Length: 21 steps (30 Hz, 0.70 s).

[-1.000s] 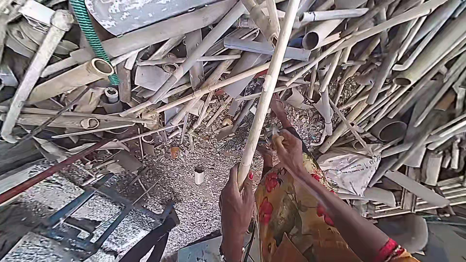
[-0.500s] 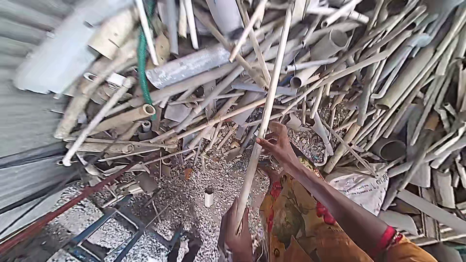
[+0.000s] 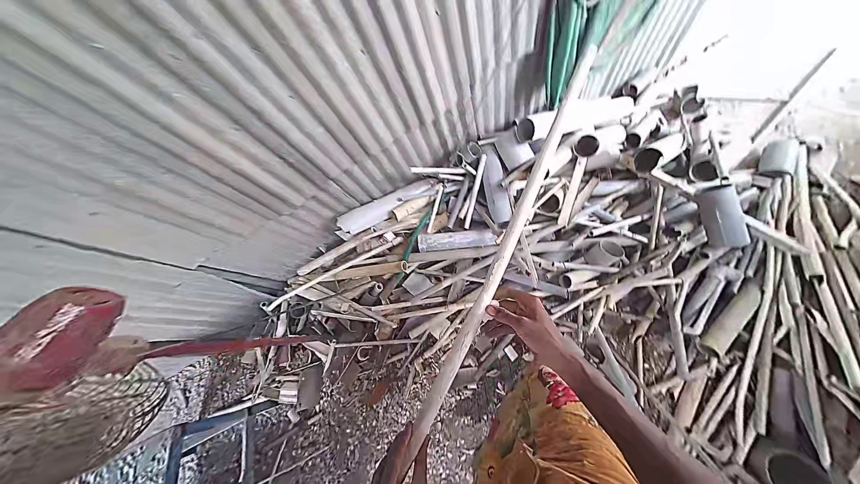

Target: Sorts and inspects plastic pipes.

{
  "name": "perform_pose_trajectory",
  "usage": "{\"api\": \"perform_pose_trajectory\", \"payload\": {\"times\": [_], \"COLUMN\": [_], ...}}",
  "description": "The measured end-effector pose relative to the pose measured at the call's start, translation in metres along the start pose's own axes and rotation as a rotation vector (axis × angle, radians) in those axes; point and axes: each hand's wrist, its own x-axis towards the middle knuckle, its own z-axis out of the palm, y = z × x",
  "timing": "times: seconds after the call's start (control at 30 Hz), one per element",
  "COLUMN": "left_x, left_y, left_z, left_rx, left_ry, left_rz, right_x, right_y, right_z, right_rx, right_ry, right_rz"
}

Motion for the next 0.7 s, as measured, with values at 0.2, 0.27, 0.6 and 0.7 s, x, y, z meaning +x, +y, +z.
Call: {"api": "perform_pose_trajectory", "payload": {"times": [0.2, 0.27, 0.6, 0.7], "left_x": [-0.019, -0.026, -0.06, -0.057], "left_y": [0.017, 0.02, 0.024, 0.015], "left_z": [-0.043, -0.053, -0.069, -0.062], "left_rx": [-0.106, -0.188, -0.791, -0.917], "left_ry": [0.196, 0.183, 0.074, 0.137], "left_rz": [-0.128, -0.228, -0.503, -0.405], "right_x": [-0.059, -0.07, -0.099, -0.102], "right_y": [-0.033, -0.036, -0.011, 0.005], "right_z": [0.057, 0.065, 0.07, 0.061], "right_rx": [-0.117, -0.09, 0.347, -0.019], "right_ry": [0.015, -0.035, -0.296, -0.122], "right_rz": [-0.249, -0.29, -0.209, -0.106]}}
